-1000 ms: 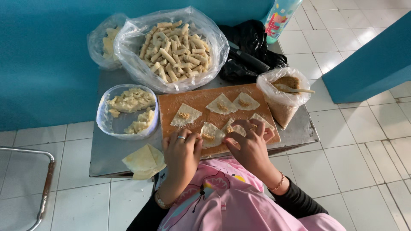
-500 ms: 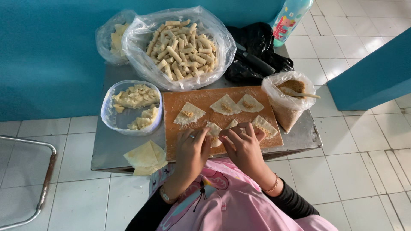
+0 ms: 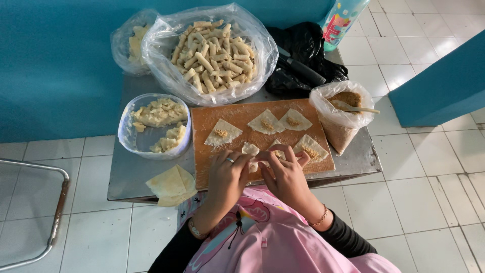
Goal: The person sits at a small metal table and folds filled pastry wrappers. They place a scoop of brown filling from a plastic-lined cone bag onto square dough wrappers, add a pale filling from a bowl by hand, then fold and pinch the wrappers into closed triangular parcels, setting finished parcels aside while new wrappers are laid out on the board.
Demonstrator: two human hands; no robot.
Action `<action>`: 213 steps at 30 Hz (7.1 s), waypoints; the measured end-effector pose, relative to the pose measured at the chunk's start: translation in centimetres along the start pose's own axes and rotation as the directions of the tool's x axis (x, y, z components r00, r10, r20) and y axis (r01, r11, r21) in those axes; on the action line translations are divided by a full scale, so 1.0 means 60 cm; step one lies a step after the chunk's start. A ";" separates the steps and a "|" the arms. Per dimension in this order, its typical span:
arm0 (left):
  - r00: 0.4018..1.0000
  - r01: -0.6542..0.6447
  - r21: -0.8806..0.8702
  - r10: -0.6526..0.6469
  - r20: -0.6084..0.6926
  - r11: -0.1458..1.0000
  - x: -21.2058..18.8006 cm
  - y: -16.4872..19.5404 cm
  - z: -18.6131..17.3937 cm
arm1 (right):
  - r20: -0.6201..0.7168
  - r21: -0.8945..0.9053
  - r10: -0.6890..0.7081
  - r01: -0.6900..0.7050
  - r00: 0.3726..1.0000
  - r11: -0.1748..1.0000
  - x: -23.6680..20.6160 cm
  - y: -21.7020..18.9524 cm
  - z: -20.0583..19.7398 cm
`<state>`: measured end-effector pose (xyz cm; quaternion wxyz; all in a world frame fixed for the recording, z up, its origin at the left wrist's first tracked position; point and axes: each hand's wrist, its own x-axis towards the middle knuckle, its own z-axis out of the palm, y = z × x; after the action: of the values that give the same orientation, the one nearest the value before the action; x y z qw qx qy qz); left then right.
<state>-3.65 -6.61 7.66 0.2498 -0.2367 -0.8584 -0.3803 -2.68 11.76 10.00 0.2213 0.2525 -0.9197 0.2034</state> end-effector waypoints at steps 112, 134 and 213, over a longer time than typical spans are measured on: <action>0.998 0.035 0.352 -0.052 0.037 0.935 -0.019 -0.035 0.030 | -0.155 -0.041 0.064 -0.071 0.986 0.997 0.031 -0.020 0.042; 0.975 0.137 0.580 -0.214 0.066 0.803 -0.024 -0.009 0.052 | -0.021 -0.274 0.127 -0.128 0.992 0.953 0.031 -0.025 0.042; 0.992 0.104 0.169 -0.090 -0.092 0.980 -0.005 0.037 0.063 | -0.100 -0.223 0.256 -0.272 0.962 0.936 -0.034 0.052 -0.045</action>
<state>-3.02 -2.41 6.45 0.2863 -0.1558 -0.8876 -0.3256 -2.02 16.28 10.36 0.2521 0.0916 -0.9546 0.1297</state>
